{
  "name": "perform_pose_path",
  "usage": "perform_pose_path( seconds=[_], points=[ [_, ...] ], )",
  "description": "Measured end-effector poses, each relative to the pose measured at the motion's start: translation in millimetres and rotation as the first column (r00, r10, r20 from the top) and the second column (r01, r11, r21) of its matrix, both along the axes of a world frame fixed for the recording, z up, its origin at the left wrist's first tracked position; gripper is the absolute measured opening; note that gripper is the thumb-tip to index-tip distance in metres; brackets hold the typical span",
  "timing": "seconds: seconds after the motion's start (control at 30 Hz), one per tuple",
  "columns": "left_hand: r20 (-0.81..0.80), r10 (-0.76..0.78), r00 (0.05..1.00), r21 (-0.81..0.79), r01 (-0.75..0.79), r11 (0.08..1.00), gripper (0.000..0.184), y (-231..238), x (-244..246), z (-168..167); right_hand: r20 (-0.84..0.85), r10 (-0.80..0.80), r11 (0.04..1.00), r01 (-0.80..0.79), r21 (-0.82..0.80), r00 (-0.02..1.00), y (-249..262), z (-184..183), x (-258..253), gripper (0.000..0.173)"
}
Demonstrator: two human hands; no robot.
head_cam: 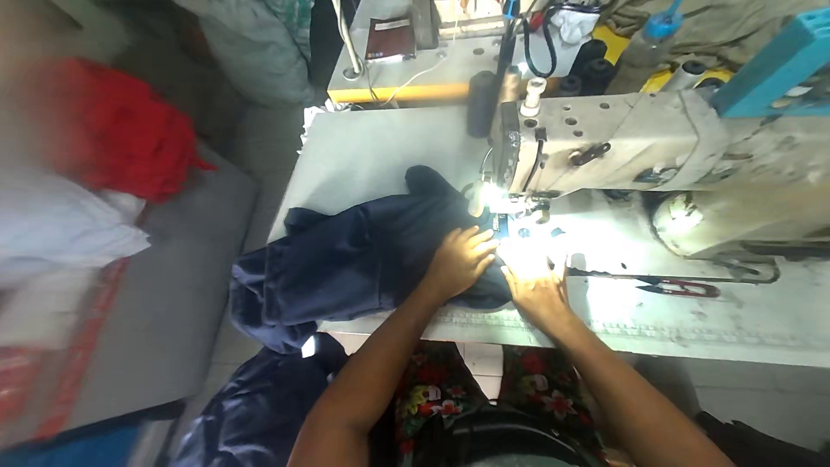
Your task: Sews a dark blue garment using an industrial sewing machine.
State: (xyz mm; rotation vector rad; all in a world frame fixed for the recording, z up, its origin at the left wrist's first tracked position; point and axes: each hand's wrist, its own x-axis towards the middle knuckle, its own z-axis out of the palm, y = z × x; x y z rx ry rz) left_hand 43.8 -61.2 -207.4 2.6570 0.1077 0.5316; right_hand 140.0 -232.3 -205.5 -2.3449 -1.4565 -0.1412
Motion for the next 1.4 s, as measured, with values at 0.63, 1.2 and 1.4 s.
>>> perform_pose_path(
  seconds=[0.63,1.2,1.4],
  points=[
    [-0.009,0.003,1.0,0.033,-0.003,0.999,0.032,0.8,0.2,-0.3,-0.023,0.002,0.999,-0.003,-0.034,1.0,0.3,-0.1,-0.1,0.039],
    [-0.009,-0.006,1.0,0.03,0.007,1.0,0.034,3.9,3.6,-1.0,0.011,0.01,1.0,-0.01,0.012,1.0,2.5,0.5,1.7,0.039],
    [-0.023,0.0,1.0,0.04,0.001,0.999,0.036,2.9,3.5,0.2,-0.003,0.007,1.0,-0.007,0.008,1.0,2.2,-0.1,1.7,0.039]
  ],
)
